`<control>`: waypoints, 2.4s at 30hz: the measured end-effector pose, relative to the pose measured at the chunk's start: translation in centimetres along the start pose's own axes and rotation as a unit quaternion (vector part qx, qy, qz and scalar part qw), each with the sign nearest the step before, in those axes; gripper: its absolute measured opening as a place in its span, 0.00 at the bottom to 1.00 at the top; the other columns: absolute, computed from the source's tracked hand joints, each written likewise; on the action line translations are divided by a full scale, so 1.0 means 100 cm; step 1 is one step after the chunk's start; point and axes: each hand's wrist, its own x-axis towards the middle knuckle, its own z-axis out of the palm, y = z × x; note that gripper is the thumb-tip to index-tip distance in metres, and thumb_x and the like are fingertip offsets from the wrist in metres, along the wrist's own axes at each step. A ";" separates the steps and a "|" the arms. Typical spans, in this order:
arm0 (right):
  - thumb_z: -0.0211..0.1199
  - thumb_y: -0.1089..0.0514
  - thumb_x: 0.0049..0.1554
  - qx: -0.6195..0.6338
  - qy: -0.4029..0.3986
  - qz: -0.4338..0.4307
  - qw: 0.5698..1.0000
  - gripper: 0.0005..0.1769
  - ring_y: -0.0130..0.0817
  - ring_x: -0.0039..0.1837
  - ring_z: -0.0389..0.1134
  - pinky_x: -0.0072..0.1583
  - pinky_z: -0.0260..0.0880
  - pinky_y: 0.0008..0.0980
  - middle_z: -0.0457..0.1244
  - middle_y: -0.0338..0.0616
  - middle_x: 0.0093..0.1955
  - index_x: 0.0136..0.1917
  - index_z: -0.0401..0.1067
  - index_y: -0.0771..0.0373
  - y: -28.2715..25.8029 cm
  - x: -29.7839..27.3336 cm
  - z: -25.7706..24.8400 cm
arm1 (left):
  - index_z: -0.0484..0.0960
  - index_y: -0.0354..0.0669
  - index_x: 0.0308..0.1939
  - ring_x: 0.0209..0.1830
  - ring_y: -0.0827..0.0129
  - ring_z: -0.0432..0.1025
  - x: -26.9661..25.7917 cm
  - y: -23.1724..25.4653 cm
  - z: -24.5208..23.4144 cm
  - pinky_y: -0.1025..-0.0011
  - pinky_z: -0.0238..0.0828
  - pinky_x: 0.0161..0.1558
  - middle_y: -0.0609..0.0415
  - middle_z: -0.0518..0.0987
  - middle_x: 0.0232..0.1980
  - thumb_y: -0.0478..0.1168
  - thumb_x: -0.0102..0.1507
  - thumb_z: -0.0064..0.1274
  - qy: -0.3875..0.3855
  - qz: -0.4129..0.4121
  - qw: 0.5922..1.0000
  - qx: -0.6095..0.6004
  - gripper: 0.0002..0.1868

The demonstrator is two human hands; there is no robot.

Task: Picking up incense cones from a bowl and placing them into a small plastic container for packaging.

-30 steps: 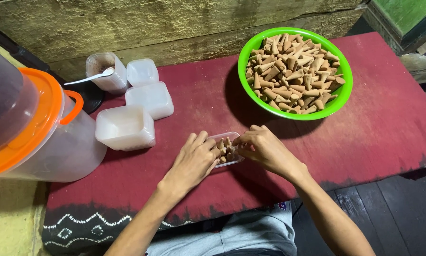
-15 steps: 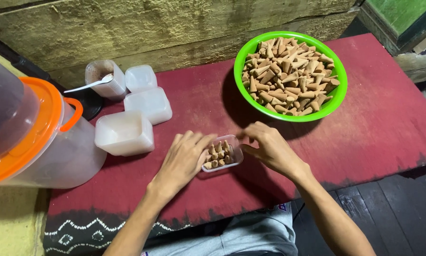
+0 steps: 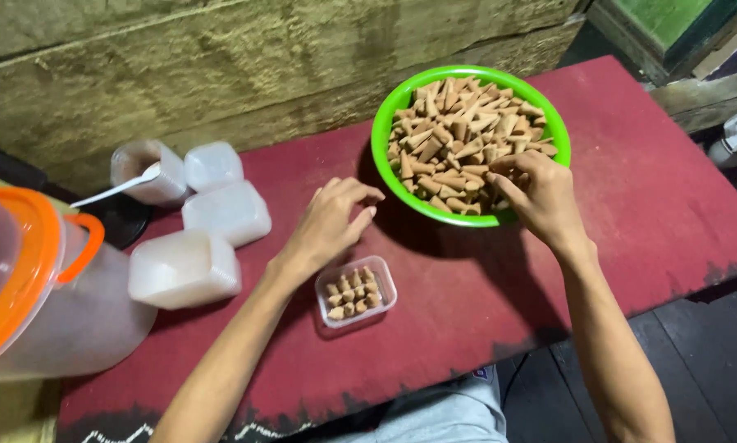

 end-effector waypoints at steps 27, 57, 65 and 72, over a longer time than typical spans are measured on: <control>0.69 0.46 0.60 0.028 0.033 -0.100 0.994 0.11 0.45 0.61 0.61 0.63 0.60 0.43 0.66 0.39 0.61 0.55 0.79 0.48 0.005 0.048 0.019 | 0.83 0.52 0.52 0.58 0.55 0.66 0.130 -0.010 0.068 0.58 0.66 0.56 0.54 0.73 0.52 0.51 0.60 0.63 0.112 0.031 0.992 0.058 0.18; 0.74 0.49 0.51 -0.118 0.004 -0.165 0.979 0.08 0.43 0.54 0.61 0.53 0.65 0.42 0.63 0.39 0.48 0.42 0.77 0.49 0.004 0.068 0.023 | 0.81 0.53 0.50 0.52 0.53 0.72 0.107 0.041 0.052 0.56 0.70 0.52 0.53 0.75 0.46 0.52 0.57 0.67 0.064 -0.014 0.998 0.018 0.21; 0.70 0.52 0.54 -0.085 -0.024 -0.176 0.980 0.08 0.50 0.49 0.66 0.48 0.70 0.47 0.65 0.45 0.41 0.44 0.75 0.54 -0.002 0.087 0.006 | 0.80 0.48 0.42 0.52 0.53 0.68 0.114 0.027 0.067 0.57 0.67 0.49 0.52 0.69 0.47 0.49 0.58 0.66 0.054 0.019 0.997 0.059 0.16; 0.68 0.55 0.53 -0.116 0.017 -0.140 0.983 0.09 0.45 0.48 0.69 0.48 0.69 0.44 0.67 0.38 0.37 0.49 0.75 0.52 0.006 0.094 0.011 | 0.80 0.46 0.40 0.53 0.56 0.63 0.108 0.035 0.064 0.61 0.65 0.50 0.53 0.68 0.48 0.49 0.62 0.60 0.031 0.053 0.988 0.139 0.12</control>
